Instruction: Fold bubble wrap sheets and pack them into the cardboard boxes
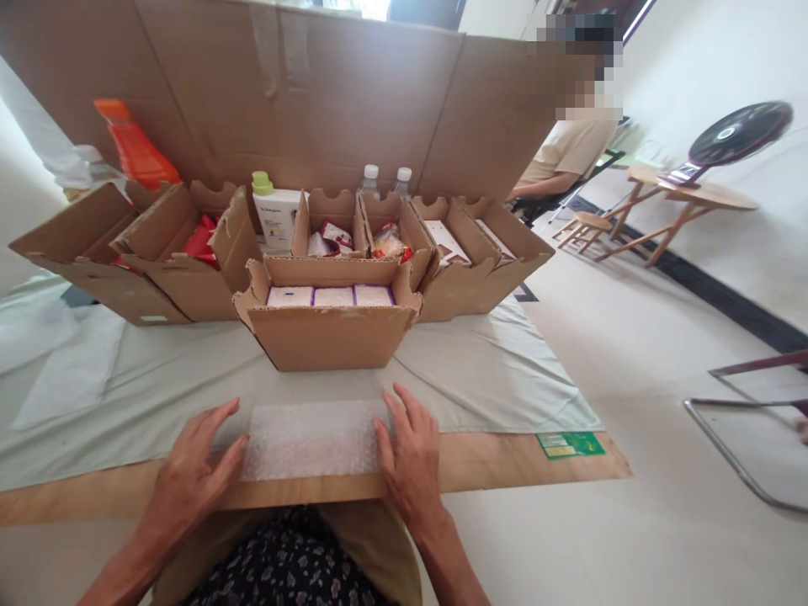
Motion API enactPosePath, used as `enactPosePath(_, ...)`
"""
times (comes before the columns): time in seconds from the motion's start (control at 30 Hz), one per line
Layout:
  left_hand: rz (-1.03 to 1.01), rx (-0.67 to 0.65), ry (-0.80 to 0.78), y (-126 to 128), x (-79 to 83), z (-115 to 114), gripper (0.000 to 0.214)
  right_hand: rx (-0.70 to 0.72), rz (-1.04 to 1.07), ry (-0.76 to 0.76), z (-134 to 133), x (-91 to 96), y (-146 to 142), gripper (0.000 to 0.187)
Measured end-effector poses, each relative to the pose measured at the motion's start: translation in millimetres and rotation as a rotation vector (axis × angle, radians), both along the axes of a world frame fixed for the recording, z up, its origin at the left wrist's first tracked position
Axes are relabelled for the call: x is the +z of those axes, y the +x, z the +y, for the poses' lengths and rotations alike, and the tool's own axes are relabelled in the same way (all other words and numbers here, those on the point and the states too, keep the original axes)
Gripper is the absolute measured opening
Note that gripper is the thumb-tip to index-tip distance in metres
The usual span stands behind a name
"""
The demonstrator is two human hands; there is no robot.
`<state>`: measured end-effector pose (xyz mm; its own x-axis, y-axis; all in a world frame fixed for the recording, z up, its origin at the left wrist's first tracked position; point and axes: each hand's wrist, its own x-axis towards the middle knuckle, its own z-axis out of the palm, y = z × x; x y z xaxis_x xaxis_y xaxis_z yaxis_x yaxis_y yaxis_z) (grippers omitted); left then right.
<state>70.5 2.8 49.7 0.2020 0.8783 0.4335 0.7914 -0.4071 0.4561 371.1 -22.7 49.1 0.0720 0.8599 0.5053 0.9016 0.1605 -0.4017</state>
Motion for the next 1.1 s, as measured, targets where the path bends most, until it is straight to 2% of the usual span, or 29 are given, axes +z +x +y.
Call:
enactPosePath(0.07, 0.023, -0.102, 0.054, 5, -1.1, -3, 0.032, 0.079, -0.074, -0.004, -10, -1.7, -19, 0.034)
enactPosePath(0.13, 0.048, -0.214, 0.059, 12, -3.9, -2, 0.027, 0.209, -0.116, -0.079, -18, -2.7, -35, 0.036)
enactPosePath(0.2, 0.077, -0.283, 0.019, 16, -9.1, 2, 0.025, 0.293, -0.164, -0.167, -22, -5.5, -36, 0.036)
enactPosePath(0.23, 0.087, -0.301, 0.001, 17, -11.7, 4, 0.023, 0.279, -0.190, -0.189, -23, -7.3, -29, 0.034)
enactPosePath(0.3, 0.077, -0.329, -0.016, 14, -15.4, 8, 0.022, 0.136, -0.246, -0.176, -25, -10.2, -3, 0.030)
enactPosePath(0.4, 0.020, -0.292, 0.037, 6, -16.8, 11, 0.023, -0.070, -0.296, -0.105, -25, -9.6, 39, 0.030)
enactPosePath(0.47, 0.032, -0.195, 0.091, 3, -17.8, 15, 0.027, -0.060, -0.296, -0.095, -18, -7.7, 49, 0.034)
enactPosePath(0.57, 0.148, -0.088, 0.091, 4, -22.6, 23, 0.033, 0.000, -0.256, -0.174, 0, -6.8, 37, 0.040)
enactPosePath(0.67, 0.179, -0.067, 0.023, 8, -26.3, 29, 0.022, 0.014, -0.143, -0.250, 16, -6.7, 21, 0.023)
enactPosePath(0.73, 0.082, -0.046, -0.036, 11, -24.9, 27, 0.019, 0.029, 0.003, -0.246, 18, -5.3, 18, 0.016)
enactPosePath(0.8, -0.080, 0.015, -0.155, 14, -20.7, 22, 0.019, 0.016, 0.214, -0.255, 16, -2.8, 21, 0.019)
enactPosePath(0.83, -0.171, 0.054, -0.241, 15, -18.3, 19, 0.023, -0.007, 0.333, -0.279, 14, -1.4, 23, 0.023)
enactPosePath(0.87, -0.253, 0.090, -0.333, 15, -16.0, 15, 0.036, -0.034, 0.447, -0.319, 11, -0.1, 26, 0.031)
enactPosePath(0.93, -0.371, 0.127, -0.498, 15, -12.8, 7, 0.067, -0.071, 0.618, -0.404, 5, 1.3, 31, 0.057)
enactPosePath(0.97, -0.406, 0.121, -0.553, 15, -11.9, 3, 0.075, -0.065, 0.668, -0.440, 1, 1.3, 33, 0.066)
enactPosePath(1.03, -0.437, 0.090, -0.607, 13, -11.5, -5, 0.070, -0.026, 0.721, -0.485, -9, 0.3, 38, 0.071)
enactPosePath(1.1, -0.453, 0.046, -0.602, 10, -12.0, -13, 0.052, 0.026, 0.748, -0.515, -20, -1.3, 43, 0.062)
